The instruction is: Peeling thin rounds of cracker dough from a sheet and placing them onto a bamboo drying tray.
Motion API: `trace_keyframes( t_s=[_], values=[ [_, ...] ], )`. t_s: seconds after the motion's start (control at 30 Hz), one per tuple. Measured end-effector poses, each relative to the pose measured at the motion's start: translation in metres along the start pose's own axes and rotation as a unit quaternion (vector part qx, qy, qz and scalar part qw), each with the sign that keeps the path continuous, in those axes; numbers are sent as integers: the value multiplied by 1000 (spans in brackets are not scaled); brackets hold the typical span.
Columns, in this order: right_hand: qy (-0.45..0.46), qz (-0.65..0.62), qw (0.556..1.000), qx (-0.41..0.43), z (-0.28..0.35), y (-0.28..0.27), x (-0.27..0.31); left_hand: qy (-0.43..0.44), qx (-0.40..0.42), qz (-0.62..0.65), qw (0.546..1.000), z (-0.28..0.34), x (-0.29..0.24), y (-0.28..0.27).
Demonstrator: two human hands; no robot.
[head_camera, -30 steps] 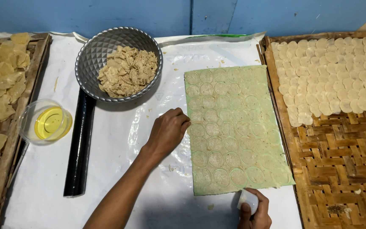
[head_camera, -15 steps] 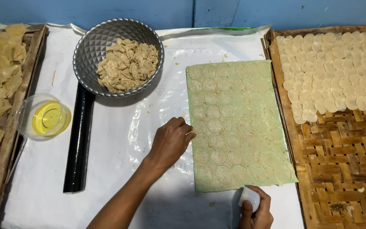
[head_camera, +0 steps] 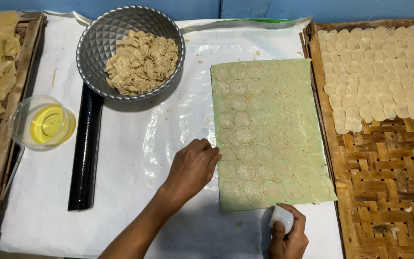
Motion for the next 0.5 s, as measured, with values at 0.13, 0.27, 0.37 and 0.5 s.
trace_keyframes(
  t_s=[0.13,0.27,0.37,0.5],
  values=[
    [9,-4,1000,6,0,-1,3,10,-50,-20,999,3,-3,8],
    [-3,9,1000,5,1,-3,15,-9,-23,45,999,11,-9,-4],
    [-6,-2,1000,8,2,-3,17,0,-27,52,998,18,-15,-10],
    [-31,11,999,7,2,-2,18,32,6,37,999,25,-12,7]
  ],
)
Point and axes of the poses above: each hand's wrist, its own z-axis away from the middle knuckle, its own y-axis out of the palm, x = y × z, the point moved 2 cm from there along -z, towards the middle knuckle, and after that the axes turned 15 degrees about x, right-handed, at the moved point
